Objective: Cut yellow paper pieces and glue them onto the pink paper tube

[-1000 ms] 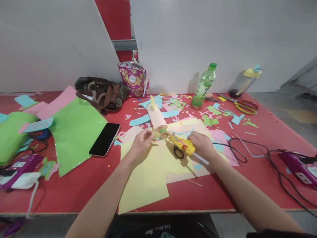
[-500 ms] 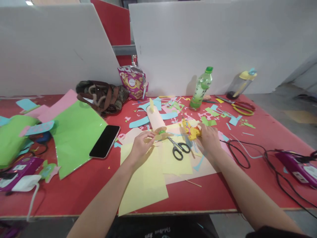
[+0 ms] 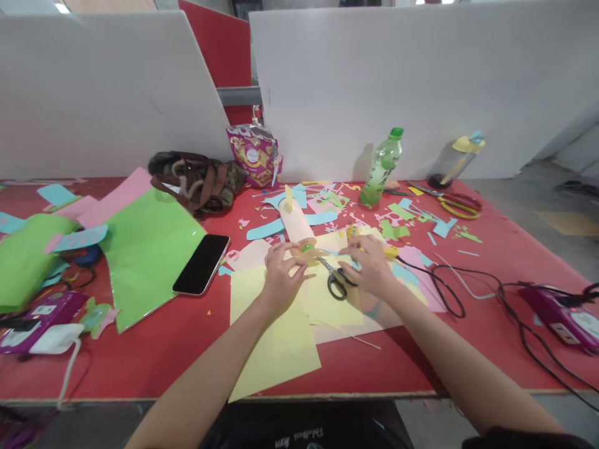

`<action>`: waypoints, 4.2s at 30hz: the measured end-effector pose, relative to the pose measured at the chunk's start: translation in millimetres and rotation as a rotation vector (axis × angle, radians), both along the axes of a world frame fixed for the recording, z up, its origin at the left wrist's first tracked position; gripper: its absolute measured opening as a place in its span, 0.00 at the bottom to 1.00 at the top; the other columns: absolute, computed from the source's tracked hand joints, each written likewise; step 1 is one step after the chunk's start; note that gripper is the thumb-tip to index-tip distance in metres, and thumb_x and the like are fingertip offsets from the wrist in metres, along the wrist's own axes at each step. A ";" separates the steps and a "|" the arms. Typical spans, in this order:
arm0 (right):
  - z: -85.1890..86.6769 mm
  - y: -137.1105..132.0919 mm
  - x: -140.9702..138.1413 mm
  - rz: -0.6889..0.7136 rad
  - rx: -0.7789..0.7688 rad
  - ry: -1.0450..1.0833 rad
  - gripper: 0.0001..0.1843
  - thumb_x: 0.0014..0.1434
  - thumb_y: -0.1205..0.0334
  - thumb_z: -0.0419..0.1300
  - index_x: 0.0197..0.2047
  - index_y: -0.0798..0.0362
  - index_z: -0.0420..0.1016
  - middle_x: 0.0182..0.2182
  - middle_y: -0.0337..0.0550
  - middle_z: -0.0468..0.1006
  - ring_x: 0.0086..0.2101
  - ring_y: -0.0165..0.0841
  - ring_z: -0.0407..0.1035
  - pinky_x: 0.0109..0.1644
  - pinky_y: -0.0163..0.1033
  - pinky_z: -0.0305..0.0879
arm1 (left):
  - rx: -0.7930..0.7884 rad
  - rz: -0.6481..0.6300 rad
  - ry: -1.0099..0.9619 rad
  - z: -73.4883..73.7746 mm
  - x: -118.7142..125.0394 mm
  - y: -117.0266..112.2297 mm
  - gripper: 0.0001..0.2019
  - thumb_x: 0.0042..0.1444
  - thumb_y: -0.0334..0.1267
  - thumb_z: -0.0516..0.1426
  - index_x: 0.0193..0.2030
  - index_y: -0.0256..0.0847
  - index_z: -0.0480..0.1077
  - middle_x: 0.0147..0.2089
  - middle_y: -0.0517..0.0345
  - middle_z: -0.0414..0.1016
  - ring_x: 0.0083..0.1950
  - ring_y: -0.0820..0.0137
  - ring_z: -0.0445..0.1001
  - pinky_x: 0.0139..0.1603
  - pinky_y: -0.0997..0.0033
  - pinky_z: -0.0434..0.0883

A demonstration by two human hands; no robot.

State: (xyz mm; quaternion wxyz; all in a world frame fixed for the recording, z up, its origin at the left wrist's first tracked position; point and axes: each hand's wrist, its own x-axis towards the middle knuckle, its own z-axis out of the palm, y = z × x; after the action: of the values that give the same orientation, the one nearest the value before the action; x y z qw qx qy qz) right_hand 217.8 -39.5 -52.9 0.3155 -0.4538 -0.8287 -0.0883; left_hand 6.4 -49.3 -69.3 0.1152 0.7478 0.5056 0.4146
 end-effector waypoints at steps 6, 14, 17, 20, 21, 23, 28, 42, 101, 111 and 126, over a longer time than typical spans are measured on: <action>-9.4 -4.2 -35.8 0.073 0.023 -0.009 0.05 0.54 0.64 0.55 0.31 0.54 0.72 0.33 0.45 0.69 0.36 0.36 0.60 0.41 0.42 0.53 | 0.023 -0.023 0.037 -0.2 0.2 -0.6 0.04 0.50 0.31 0.57 0.26 0.41 0.71 0.48 0.53 0.67 0.53 0.61 0.59 0.53 0.53 0.58; -12.3 10.5 -42.0 0.058 -0.003 -0.025 0.06 0.53 0.68 0.55 0.26 0.53 0.71 0.34 0.44 0.70 0.38 0.36 0.59 0.42 0.42 0.50 | -0.026 0.019 0.024 -3.6 0.6 2.8 0.03 0.51 0.33 0.56 0.28 0.42 0.70 0.48 0.54 0.68 0.52 0.61 0.60 0.53 0.52 0.58; -13.7 16.2 -44.9 0.025 -0.061 -0.051 0.06 0.51 0.69 0.55 0.26 0.52 0.72 0.35 0.44 0.70 0.39 0.37 0.59 0.42 0.43 0.49 | -0.056 0.076 0.020 -6.0 -0.6 5.9 0.02 0.50 0.33 0.56 0.32 0.41 0.69 0.47 0.51 0.67 0.52 0.61 0.61 0.53 0.52 0.59; -16.0 19.7 -47.4 0.004 -0.101 -0.068 0.06 0.50 0.69 0.56 0.26 0.53 0.72 0.35 0.44 0.70 0.39 0.37 0.58 0.42 0.43 0.48 | -0.068 0.107 0.019 -7.5 -1.9 8.3 0.03 0.51 0.33 0.55 0.33 0.41 0.68 0.46 0.51 0.67 0.52 0.61 0.60 0.52 0.52 0.59; -16.7 20.3 -48.0 -0.001 -0.102 -0.066 0.06 0.50 0.69 0.56 0.26 0.53 0.72 0.35 0.44 0.70 0.39 0.37 0.58 0.42 0.43 0.48 | -0.070 0.111 0.019 -7.7 -2.1 8.8 0.02 0.51 0.34 0.54 0.33 0.41 0.68 0.46 0.51 0.67 0.52 0.61 0.60 0.52 0.52 0.59; -17.7 21.0 -48.5 -0.012 -0.096 -0.053 0.06 0.51 0.69 0.56 0.25 0.53 0.72 0.34 0.44 0.70 0.38 0.37 0.58 0.41 0.43 0.48 | -0.073 0.111 0.019 -7.6 -2.0 9.3 0.02 0.52 0.34 0.54 0.33 0.41 0.68 0.45 0.51 0.66 0.52 0.61 0.61 0.52 0.52 0.59; -18.7 22.3 -48.8 -0.046 -0.075 -0.029 0.06 0.51 0.68 0.56 0.25 0.53 0.72 0.31 0.44 0.70 0.36 0.35 0.58 0.40 0.42 0.48 | -0.078 0.108 0.021 -7.6 -1.2 9.0 0.03 0.51 0.33 0.53 0.32 0.41 0.67 0.46 0.50 0.66 0.52 0.60 0.61 0.52 0.51 0.59; -18.9 22.7 -53.2 -0.065 -0.060 -0.007 0.06 0.52 0.66 0.55 0.26 0.54 0.72 0.32 0.45 0.69 0.35 0.36 0.58 0.40 0.42 0.48 | -0.073 0.113 0.049 -8.1 -2.0 10.1 0.03 0.51 0.33 0.54 0.32 0.41 0.67 0.45 0.51 0.67 0.51 0.60 0.62 0.51 0.51 0.60; -12.4 13.4 -92.9 -0.139 -0.301 -0.054 0.10 0.53 0.64 0.51 0.38 0.56 0.68 0.38 0.53 0.67 0.37 0.40 0.61 0.43 0.45 0.54 | -0.642 0.334 -0.082 14.6 24.6 92.8 0.35 0.39 0.48 0.58 0.51 0.36 0.46 0.49 0.37 0.59 0.49 0.53 0.66 0.42 0.61 0.66; -16.4 13.8 -94.0 -0.127 -0.263 -0.059 0.13 0.53 0.65 0.50 0.41 0.58 0.67 0.37 0.54 0.67 0.36 0.41 0.61 0.42 0.46 0.54 | -0.619 0.347 -0.081 18.1 27.3 94.7 0.31 0.43 0.41 0.56 0.51 0.34 0.47 0.52 0.35 0.53 0.51 0.54 0.65 0.43 0.62 0.66; -28.5 25.1 -68.2 0.143 -0.254 0.043 0.23 0.45 0.72 0.52 0.47 0.59 0.62 0.43 0.54 0.69 0.46 0.40 0.61 0.51 0.47 0.53 | 0.014 -0.115 0.157 1.2 -3.4 75.8 0.13 0.56 0.33 0.45 0.42 0.36 0.67 0.51 0.46 0.64 0.55 0.63 0.61 0.57 0.61 0.59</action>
State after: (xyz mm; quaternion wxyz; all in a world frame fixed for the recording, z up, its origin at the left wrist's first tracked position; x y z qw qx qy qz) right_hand 149.5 -14.5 -81.4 0.2786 -0.4315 -0.8565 0.0500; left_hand 3.0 26.5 -68.1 0.0935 0.8066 0.4663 0.3511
